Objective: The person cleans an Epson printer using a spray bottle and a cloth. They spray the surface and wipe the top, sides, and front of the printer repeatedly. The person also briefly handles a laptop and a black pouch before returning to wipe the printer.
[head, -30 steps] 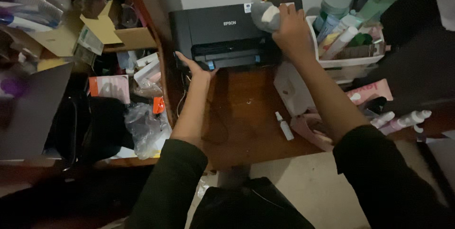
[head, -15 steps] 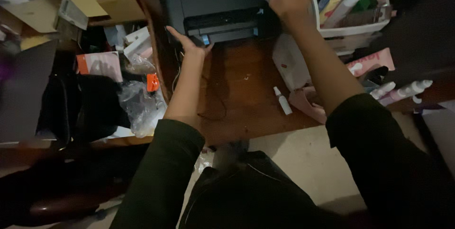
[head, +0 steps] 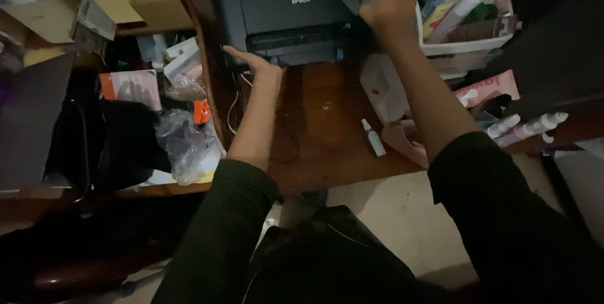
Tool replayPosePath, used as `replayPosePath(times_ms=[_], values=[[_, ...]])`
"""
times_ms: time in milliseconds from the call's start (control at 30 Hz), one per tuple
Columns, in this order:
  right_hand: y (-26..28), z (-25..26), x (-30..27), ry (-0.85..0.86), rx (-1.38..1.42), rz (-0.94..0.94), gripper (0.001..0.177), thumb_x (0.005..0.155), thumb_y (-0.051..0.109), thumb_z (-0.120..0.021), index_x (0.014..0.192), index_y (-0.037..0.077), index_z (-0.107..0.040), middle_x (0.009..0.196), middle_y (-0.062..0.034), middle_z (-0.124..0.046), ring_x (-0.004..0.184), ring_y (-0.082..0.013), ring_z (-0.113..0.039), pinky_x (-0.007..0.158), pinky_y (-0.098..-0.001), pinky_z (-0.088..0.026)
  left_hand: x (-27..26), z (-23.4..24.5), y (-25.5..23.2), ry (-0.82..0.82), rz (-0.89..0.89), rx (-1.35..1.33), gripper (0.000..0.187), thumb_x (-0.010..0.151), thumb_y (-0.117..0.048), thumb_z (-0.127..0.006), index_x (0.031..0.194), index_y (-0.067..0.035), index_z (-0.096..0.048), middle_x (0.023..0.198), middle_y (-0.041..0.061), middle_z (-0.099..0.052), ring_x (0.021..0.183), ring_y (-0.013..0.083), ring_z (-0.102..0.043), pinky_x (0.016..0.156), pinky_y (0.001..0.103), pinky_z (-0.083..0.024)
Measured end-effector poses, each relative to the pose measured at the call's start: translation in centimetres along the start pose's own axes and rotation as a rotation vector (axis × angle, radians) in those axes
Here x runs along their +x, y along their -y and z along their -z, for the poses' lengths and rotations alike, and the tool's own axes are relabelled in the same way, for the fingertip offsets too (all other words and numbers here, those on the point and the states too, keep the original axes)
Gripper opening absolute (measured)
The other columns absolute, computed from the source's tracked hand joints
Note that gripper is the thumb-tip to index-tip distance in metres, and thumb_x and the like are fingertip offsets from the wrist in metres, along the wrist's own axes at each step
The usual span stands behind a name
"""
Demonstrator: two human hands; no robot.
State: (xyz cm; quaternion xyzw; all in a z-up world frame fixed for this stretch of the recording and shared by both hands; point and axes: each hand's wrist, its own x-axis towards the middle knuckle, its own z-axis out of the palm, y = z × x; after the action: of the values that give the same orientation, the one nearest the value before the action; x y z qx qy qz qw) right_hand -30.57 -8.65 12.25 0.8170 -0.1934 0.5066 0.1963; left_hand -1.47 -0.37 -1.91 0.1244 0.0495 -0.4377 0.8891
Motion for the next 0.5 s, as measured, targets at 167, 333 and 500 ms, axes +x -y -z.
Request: replayPosePath(times_ms=[167,333,500], values=[[0.5,0.2,0.1,0.093,-0.001,-0.133,0.054,0.082,0.005,-0.074,0.133,-0.001,-0.059,0.112,-0.0188,-0.061,0.102,-0.0409,-0.062,0.083,-0.0493,-0.054,-0.4,-0.1,0.3,-0.189,0.063,0.102,0.126,0.065,-0.1,-0.034,0.156,-0.014,-0.039,0.162,0.015,-0.038,0.143,0.0405,-0.04,0.113,0.067,-0.036],[-2.1,-1.4,0.1,0.309,0.143,-0.525,0.046,0.092,0.015,-0.071,0.136,0.005,-0.064,0.125,-0.019,-0.068,0.115,-0.0419,-0.064,0.098,-0.0502,-0.052,-0.9,0.1,0.3,-0.048,0.046,0.032,0.122,0.067,-0.098,-0.039,0.154,-0.013,-0.044,0.16,0.012,-0.043,0.141,0.0399,-0.044,0.116,0.062,-0.037],[-5.2,-4.6,-0.6,0.027,0.215,-0.675,0.068,0.084,0.013,-0.072,0.147,-0.003,-0.051,0.138,-0.0285,-0.056,0.126,-0.0471,-0.055,0.107,-0.0504,-0.044,-2.1,0.0,0.9,-0.102,-0.065,0.026,0.118,0.067,-0.094,-0.044,0.152,-0.013,-0.047,0.157,0.013,-0.046,0.139,0.039,-0.047,0.116,0.059,-0.037]])
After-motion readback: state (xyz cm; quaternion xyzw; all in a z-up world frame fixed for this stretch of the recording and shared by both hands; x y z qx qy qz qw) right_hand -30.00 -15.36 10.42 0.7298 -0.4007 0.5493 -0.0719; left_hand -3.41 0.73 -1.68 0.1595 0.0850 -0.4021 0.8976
